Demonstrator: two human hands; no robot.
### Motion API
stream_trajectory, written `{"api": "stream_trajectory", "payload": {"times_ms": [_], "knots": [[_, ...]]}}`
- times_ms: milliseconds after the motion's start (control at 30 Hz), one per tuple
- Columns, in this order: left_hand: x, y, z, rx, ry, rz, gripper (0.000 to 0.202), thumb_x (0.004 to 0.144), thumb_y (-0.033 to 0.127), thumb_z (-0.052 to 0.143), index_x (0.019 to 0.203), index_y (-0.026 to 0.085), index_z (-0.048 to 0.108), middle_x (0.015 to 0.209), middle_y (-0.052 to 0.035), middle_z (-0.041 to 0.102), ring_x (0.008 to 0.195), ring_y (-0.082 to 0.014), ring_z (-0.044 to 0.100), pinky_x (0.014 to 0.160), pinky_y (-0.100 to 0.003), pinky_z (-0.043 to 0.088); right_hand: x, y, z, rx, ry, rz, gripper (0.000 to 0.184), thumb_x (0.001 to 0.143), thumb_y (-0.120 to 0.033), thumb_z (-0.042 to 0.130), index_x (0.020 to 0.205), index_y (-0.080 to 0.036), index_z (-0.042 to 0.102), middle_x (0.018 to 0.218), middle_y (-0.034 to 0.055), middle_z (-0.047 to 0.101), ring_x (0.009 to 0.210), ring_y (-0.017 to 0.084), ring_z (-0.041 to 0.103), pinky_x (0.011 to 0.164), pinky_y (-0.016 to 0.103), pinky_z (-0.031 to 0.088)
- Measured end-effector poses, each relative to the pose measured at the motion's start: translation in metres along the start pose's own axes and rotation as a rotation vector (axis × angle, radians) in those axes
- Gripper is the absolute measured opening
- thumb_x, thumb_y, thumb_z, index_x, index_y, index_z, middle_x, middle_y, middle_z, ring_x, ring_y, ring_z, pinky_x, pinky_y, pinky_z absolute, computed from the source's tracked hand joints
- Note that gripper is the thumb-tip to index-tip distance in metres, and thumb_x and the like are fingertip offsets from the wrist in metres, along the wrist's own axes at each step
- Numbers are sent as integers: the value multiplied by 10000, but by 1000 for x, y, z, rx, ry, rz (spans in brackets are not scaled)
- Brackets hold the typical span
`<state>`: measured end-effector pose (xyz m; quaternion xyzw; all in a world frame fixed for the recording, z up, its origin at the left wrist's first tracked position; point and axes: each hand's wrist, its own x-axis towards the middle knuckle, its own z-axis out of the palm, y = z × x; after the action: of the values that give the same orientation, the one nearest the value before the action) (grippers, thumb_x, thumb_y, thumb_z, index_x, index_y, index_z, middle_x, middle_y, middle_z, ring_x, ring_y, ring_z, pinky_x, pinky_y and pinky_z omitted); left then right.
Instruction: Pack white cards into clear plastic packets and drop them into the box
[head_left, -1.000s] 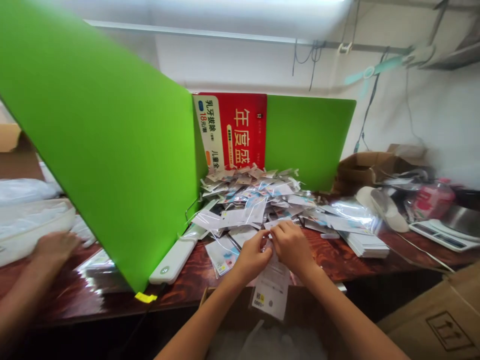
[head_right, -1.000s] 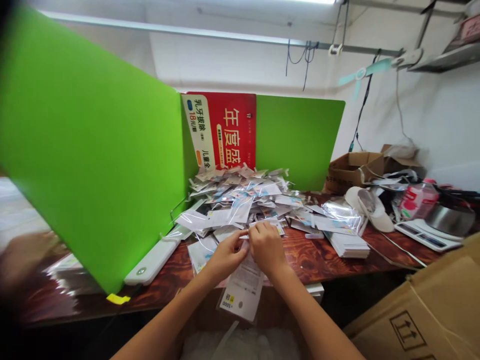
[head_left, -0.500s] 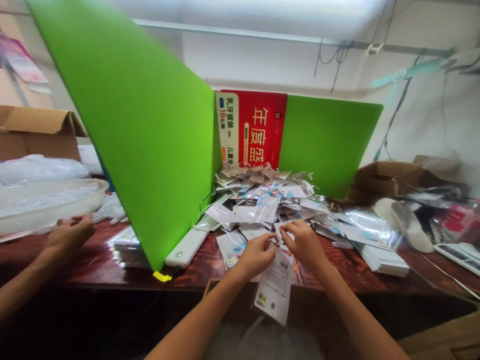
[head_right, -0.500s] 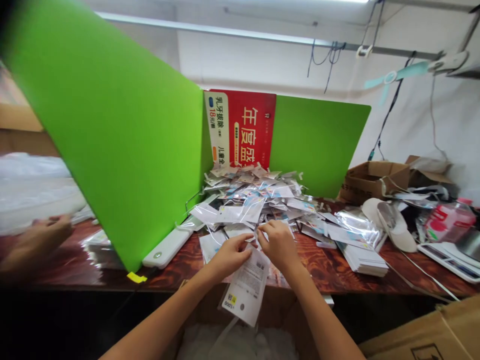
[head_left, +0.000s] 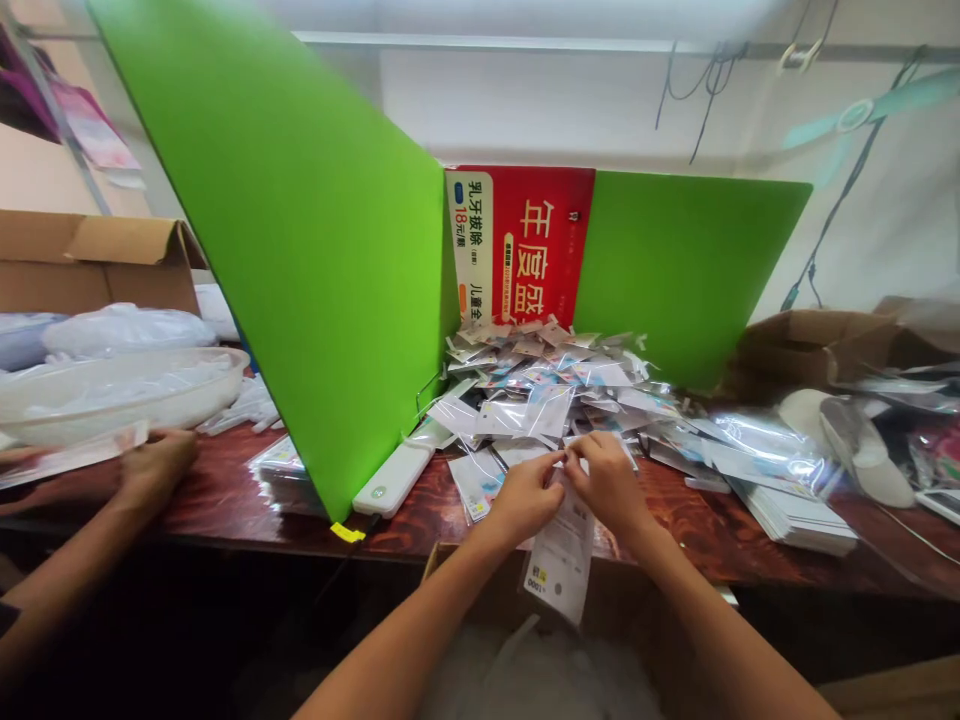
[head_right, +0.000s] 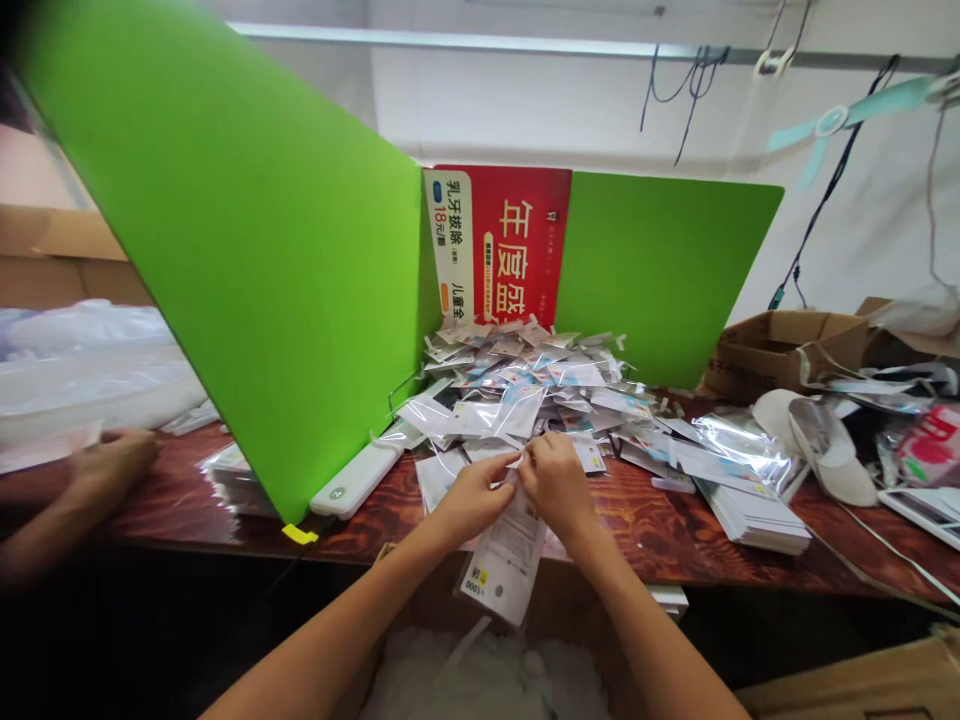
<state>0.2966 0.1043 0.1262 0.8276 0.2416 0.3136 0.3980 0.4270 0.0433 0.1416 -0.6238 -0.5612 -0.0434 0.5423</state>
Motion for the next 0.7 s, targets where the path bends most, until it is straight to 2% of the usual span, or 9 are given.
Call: {"api": "stream_trajectory", "payload": {"times_ms": [133,233,367,433,500,533,600,633,700], "knots": [[1,1,-6,-269,58,-133,474,714,93,518,1173,124,633,1034,-97,710,874,-212,647,789,-307,491,18,22,-34,210,278,270,158,685,-245,602,561,-203,512,552,-16,497,565,147,434,596,291,385],[4,-1,-17,-586,220,-238,436,733,127,560,1165,101,612,1080,-129,692,832,-201,657,702,-283,509,31,33,-56,327,450,401,272,764,-327,489,555,-224,348,478,-69,325,459,108,331,481,239,330],[9,-6,-24,-769,428,-356,361,715,124,592,1075,106,618,974,-104,705,695,-156,647,609,-245,495,25,15,-53,463,401,456,213,743,-347,516,611,-211,420,530,-53,428,489,100,405,485,220,367],[10,-7,-25,-766,452,-369,318,719,135,591,1034,108,622,924,-87,703,651,-138,630,582,-232,483,12,-7,-41,516,192,417,159,710,-348,591,687,-195,555,641,-15,565,578,116,496,549,238,419],[10,-6,-24,-758,447,-367,298,718,151,595,1011,114,627,844,-61,695,614,-129,612,556,-223,468,-2,-30,-30,517,-158,331,127,635,-274,706,662,-176,630,653,3,615,635,140,547,598,250,436],[10,-5,-24,-755,443,-367,295,713,158,600,1003,119,630,798,-45,687,596,-126,602,542,-219,460,-9,-40,-26,426,-547,186,62,678,-238,677,694,-181,660,682,3,632,671,141,560,634,250,437],[9,-3,-25,-751,433,-368,286,701,178,611,982,127,636,721,-20,666,564,-122,584,517,-212,442,-19,-52,-22,264,-966,-16,93,724,-159,611,757,-179,695,758,12,659,710,137,569,665,243,423],[9,-3,-26,-752,429,-369,281,695,190,618,969,129,638,699,-14,658,556,-121,579,509,-210,436,-22,-55,-21,185,-1107,-69,124,755,-156,582,778,-176,702,774,13,661,703,130,563,659,237,414],[9,-2,-27,-756,424,-373,271,683,220,631,939,130,641,674,-9,649,549,-123,575,499,-211,433,-24,-53,-23,84,-1200,-49,152,804,-214,565,761,-163,702,725,9,646,647,119,539,612,227,393]]}}
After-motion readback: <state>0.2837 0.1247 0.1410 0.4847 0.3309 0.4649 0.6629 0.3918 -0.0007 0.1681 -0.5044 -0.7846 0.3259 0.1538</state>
